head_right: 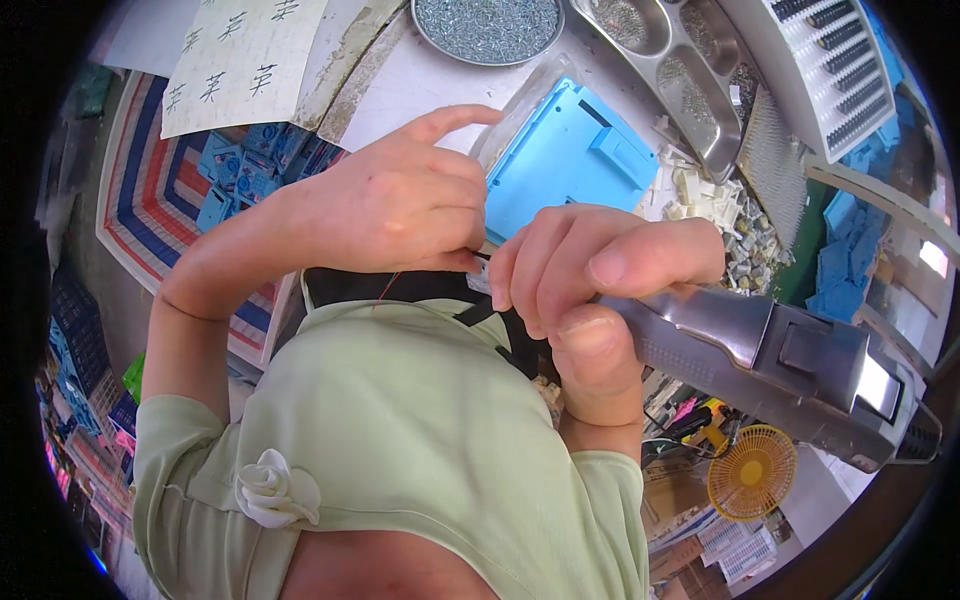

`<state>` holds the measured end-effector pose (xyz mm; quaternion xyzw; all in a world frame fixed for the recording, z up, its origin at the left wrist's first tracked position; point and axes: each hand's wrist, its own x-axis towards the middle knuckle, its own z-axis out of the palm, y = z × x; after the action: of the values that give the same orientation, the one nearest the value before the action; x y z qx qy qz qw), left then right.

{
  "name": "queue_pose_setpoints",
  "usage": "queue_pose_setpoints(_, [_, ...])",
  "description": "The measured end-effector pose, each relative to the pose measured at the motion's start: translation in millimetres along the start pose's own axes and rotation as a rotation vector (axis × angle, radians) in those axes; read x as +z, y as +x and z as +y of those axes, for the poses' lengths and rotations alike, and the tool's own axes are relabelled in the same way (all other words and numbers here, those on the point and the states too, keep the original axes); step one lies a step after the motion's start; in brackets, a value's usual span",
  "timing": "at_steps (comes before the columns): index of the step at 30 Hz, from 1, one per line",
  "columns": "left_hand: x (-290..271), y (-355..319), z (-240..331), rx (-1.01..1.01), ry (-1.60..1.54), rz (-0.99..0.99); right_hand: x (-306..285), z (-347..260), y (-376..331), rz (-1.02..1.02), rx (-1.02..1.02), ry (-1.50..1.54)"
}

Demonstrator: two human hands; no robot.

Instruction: Assembling internal components and soldering wires of a blue plastic electronic casing.

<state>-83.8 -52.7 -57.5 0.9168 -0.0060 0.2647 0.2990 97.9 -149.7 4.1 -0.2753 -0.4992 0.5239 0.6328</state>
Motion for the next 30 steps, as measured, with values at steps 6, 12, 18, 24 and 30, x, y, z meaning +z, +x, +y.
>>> queue_pose_setpoints(6, [-2.7, -2.4, -16.8, -0.101, -0.055, -0.008, 1.8, 19.2, -13.3, 0.057, -0.012, -0.119])
queue_pose_setpoints(12, [29.3, -2.0, -29.2, -0.133, 0.127, -0.103, 1.3, 40.5, -17.2, 0.084, -0.038, -0.242])
queue_pose_setpoints(18, [38.0, -7.7, -26.0, -0.165, 0.126, -0.015, 0.1, 50.1, -19.7, -0.081, -0.083, -0.426])
queue_pose_setpoints(24, [35.6, 1.3, -27.1, -0.189, 0.081, -0.03, -14.9, 33.3, -17.8, 0.013, -0.066, -0.242])
queue_pose_setpoints(30, [22.4, 38.2, -9.8, -0.241, 0.105, -0.064, -85.7, -41.5, -22.7, 0.331, -0.295, -0.255])
